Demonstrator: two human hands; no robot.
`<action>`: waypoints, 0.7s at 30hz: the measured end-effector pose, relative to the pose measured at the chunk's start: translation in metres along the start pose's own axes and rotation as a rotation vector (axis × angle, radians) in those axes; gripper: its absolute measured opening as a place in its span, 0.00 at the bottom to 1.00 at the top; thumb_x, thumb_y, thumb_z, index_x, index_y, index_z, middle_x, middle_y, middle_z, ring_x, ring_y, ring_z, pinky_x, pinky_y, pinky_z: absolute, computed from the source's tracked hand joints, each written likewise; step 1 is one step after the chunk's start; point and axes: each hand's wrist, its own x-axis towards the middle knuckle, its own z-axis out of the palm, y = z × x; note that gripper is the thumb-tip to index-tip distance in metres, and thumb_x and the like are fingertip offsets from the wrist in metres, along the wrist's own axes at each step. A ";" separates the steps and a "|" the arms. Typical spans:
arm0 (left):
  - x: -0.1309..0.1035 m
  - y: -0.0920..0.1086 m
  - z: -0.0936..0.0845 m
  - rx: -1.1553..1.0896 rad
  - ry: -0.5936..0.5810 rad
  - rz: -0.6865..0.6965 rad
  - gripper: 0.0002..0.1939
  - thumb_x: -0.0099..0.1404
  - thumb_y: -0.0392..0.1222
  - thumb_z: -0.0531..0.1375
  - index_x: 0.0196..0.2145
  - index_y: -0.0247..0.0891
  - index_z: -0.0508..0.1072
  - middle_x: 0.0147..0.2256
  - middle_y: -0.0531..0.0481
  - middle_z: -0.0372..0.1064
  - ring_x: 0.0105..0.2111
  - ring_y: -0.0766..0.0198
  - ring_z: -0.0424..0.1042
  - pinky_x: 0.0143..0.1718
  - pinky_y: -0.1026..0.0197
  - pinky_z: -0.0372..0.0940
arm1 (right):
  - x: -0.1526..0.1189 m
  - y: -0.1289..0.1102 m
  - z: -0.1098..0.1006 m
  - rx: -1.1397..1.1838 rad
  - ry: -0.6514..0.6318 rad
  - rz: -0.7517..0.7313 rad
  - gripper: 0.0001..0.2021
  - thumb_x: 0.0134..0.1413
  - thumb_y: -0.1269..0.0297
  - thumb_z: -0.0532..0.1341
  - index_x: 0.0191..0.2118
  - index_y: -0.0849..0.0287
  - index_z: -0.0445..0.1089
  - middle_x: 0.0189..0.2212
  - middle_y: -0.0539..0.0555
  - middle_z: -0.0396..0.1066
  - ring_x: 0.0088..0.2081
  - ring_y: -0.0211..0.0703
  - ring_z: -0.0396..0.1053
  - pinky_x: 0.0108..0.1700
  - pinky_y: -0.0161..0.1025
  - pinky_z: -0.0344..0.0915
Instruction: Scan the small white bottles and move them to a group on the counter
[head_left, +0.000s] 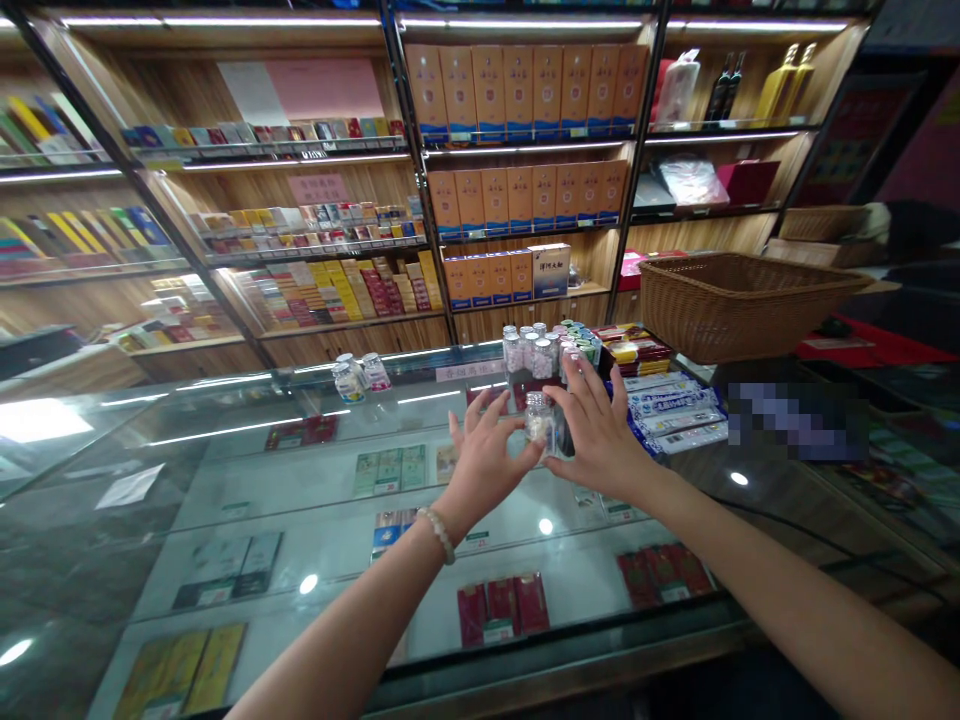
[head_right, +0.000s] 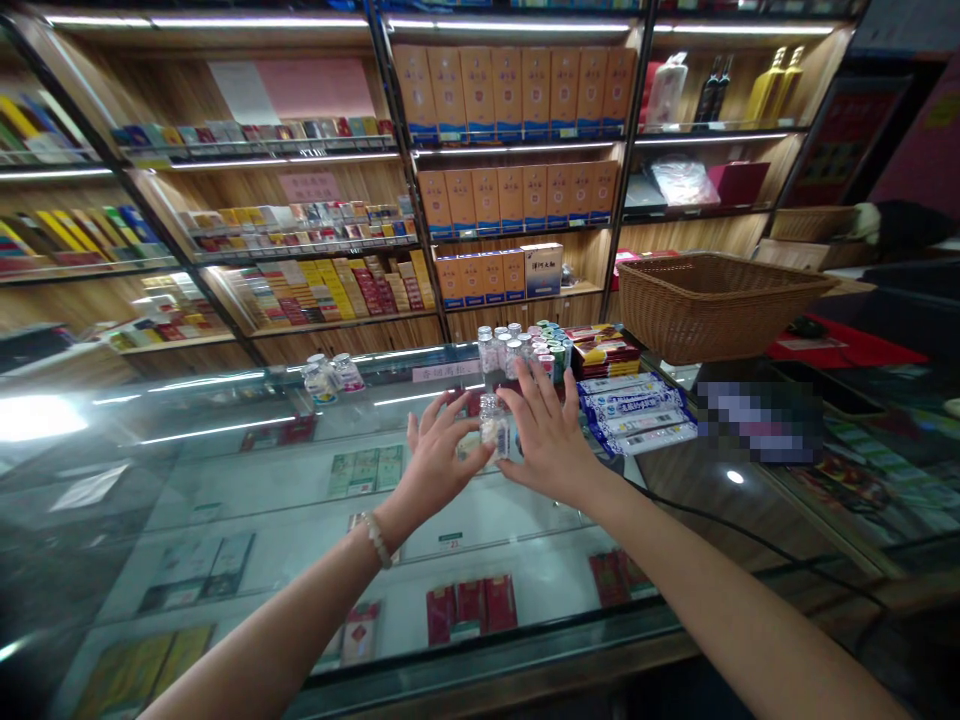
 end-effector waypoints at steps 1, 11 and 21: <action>0.000 0.000 0.000 -0.006 0.000 0.001 0.12 0.64 0.50 0.64 0.44 0.47 0.80 0.67 0.47 0.61 0.70 0.41 0.49 0.66 0.21 0.33 | 0.000 0.000 0.000 -0.004 0.020 0.007 0.34 0.56 0.49 0.62 0.62 0.62 0.57 0.74 0.70 0.38 0.74 0.62 0.33 0.70 0.68 0.28; -0.001 0.002 -0.003 -0.028 -0.043 -0.003 0.15 0.65 0.57 0.62 0.42 0.48 0.81 0.67 0.45 0.60 0.71 0.41 0.47 0.66 0.21 0.30 | 0.003 0.003 0.002 -0.043 0.101 0.121 0.38 0.57 0.36 0.58 0.62 0.62 0.58 0.73 0.72 0.40 0.74 0.65 0.36 0.70 0.69 0.29; 0.001 -0.001 -0.005 -0.107 0.004 -0.049 0.13 0.66 0.53 0.62 0.43 0.47 0.81 0.67 0.46 0.61 0.70 0.41 0.50 0.67 0.22 0.36 | 0.003 0.004 0.004 -0.041 0.101 0.136 0.41 0.55 0.34 0.60 0.64 0.61 0.56 0.75 0.70 0.35 0.74 0.66 0.34 0.69 0.70 0.32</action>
